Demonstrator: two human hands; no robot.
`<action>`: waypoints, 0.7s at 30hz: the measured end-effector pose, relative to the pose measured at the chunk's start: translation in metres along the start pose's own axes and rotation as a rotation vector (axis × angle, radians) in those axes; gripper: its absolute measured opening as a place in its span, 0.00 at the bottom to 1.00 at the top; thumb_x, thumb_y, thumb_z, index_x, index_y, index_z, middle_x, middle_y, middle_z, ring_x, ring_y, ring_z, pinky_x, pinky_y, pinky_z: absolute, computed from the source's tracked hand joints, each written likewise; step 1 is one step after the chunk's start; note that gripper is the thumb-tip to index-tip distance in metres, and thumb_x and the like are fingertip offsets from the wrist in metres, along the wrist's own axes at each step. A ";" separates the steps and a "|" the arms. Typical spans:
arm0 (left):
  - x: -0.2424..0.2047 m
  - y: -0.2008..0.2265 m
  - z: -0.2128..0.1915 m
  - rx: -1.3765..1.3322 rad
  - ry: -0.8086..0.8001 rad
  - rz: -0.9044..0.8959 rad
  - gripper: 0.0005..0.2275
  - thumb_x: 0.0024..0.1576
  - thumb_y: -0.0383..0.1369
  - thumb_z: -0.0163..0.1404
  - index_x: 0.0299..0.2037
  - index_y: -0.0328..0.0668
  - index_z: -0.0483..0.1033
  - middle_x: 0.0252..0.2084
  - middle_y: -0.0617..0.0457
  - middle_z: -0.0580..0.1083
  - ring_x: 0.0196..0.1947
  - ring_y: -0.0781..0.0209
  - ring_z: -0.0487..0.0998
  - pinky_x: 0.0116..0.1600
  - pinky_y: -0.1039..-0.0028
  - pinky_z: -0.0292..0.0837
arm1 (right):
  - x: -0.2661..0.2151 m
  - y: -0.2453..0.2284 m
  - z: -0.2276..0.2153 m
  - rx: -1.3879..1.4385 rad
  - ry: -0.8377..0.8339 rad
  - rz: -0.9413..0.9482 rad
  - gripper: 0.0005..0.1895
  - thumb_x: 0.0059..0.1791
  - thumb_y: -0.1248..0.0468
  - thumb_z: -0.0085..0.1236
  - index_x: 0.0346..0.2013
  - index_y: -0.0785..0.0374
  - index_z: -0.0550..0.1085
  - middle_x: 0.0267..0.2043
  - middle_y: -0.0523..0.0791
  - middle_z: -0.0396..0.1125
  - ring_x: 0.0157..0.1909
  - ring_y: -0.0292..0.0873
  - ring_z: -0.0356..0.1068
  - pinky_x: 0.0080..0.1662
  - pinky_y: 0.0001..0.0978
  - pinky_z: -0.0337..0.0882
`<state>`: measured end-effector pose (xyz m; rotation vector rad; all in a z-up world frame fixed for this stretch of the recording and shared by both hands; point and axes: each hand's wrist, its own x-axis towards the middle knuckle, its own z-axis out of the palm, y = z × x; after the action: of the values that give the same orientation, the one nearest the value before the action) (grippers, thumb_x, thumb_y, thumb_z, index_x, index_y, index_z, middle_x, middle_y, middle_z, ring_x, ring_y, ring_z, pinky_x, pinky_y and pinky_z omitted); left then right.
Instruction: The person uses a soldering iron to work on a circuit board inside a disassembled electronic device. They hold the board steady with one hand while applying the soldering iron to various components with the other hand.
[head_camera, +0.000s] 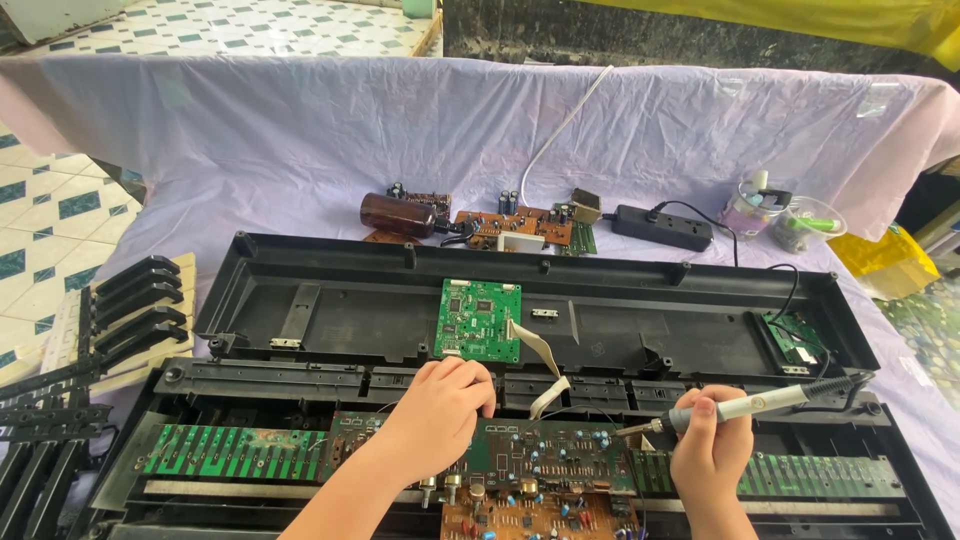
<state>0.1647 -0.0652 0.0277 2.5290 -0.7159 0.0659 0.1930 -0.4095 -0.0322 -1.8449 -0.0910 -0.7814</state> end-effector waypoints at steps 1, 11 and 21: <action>0.001 0.000 -0.001 -0.001 -0.001 0.001 0.13 0.57 0.17 0.40 0.36 0.47 0.75 0.46 0.58 0.72 0.54 0.56 0.68 0.64 0.58 0.56 | 0.001 0.000 0.000 -0.001 0.000 0.001 0.16 0.60 0.53 0.38 0.38 0.62 0.64 0.28 0.45 0.66 0.18 0.35 0.51 0.24 0.28 0.54; 0.000 0.001 0.000 0.023 0.006 0.010 0.13 0.57 0.17 0.41 0.36 0.47 0.76 0.45 0.57 0.73 0.53 0.55 0.68 0.63 0.58 0.58 | 0.002 -0.014 0.001 -0.007 -0.006 -0.020 0.17 0.60 0.54 0.37 0.35 0.62 0.65 0.25 0.44 0.63 0.18 0.35 0.52 0.24 0.27 0.55; -0.003 -0.004 0.008 0.154 0.141 0.076 0.10 0.54 0.23 0.41 0.31 0.56 0.69 0.39 0.65 0.67 0.48 0.64 0.70 0.55 0.69 0.64 | 0.009 -0.013 0.006 0.041 0.024 -0.210 0.15 0.61 0.57 0.35 0.33 0.57 0.63 0.13 0.40 0.57 0.11 0.33 0.54 0.22 0.21 0.56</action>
<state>0.1634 -0.0643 0.0180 2.6097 -0.7764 0.3343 0.1972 -0.4014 -0.0181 -1.8050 -0.2868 -0.9394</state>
